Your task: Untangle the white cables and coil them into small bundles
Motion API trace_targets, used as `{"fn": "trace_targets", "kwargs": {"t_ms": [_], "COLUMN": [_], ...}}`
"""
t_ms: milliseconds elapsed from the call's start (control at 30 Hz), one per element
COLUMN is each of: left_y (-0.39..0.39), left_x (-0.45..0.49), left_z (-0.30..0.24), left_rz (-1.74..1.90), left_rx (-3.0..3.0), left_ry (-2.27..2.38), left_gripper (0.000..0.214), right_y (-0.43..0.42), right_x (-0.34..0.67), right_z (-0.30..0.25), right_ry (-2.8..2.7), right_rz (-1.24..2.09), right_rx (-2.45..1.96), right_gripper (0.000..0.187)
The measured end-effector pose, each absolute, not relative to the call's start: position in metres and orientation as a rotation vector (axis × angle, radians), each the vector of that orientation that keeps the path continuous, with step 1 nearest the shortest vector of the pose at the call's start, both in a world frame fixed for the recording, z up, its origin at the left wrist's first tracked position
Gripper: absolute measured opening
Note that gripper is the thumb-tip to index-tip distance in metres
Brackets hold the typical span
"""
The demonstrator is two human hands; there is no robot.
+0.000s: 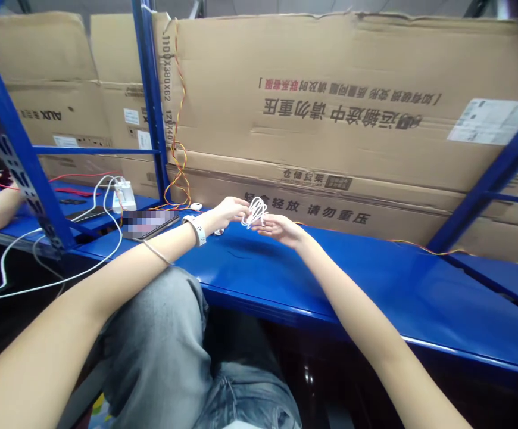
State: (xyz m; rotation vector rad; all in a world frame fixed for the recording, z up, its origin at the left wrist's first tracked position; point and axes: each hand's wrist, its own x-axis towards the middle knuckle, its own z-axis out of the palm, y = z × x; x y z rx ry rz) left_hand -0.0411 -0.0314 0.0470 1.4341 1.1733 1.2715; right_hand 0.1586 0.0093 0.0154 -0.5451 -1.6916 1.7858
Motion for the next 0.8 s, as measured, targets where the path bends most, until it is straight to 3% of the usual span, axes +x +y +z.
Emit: {"fn": "trace_targets", "kwargs": {"t_ms": [100,267,667,800], "left_y": [-0.025,-0.020,-0.028,-0.031], "left_x": [-0.051,-0.068,-0.083,-0.076], "left_z": [0.045,0.050,0.062,0.062], "left_rz": [1.311,1.302,1.076,1.097], "left_rx": [1.412,1.199,1.268,1.269], "left_ry": [1.193,1.125,0.789,0.828], "left_gripper": [0.010,0.010,0.006,0.023], "right_y": [0.007,0.014,0.022,0.022], "right_x": [0.162,0.166,0.190,0.187], "right_z": [0.020,0.019,0.021,0.019], "right_ry": [-1.595,-1.367,-1.258,-1.227], "right_rz": [1.993,2.123,2.075,2.056], "right_rx": [-0.447,-0.352,-0.069,-0.054], "right_gripper": [0.020,0.016,0.015,0.016]}}
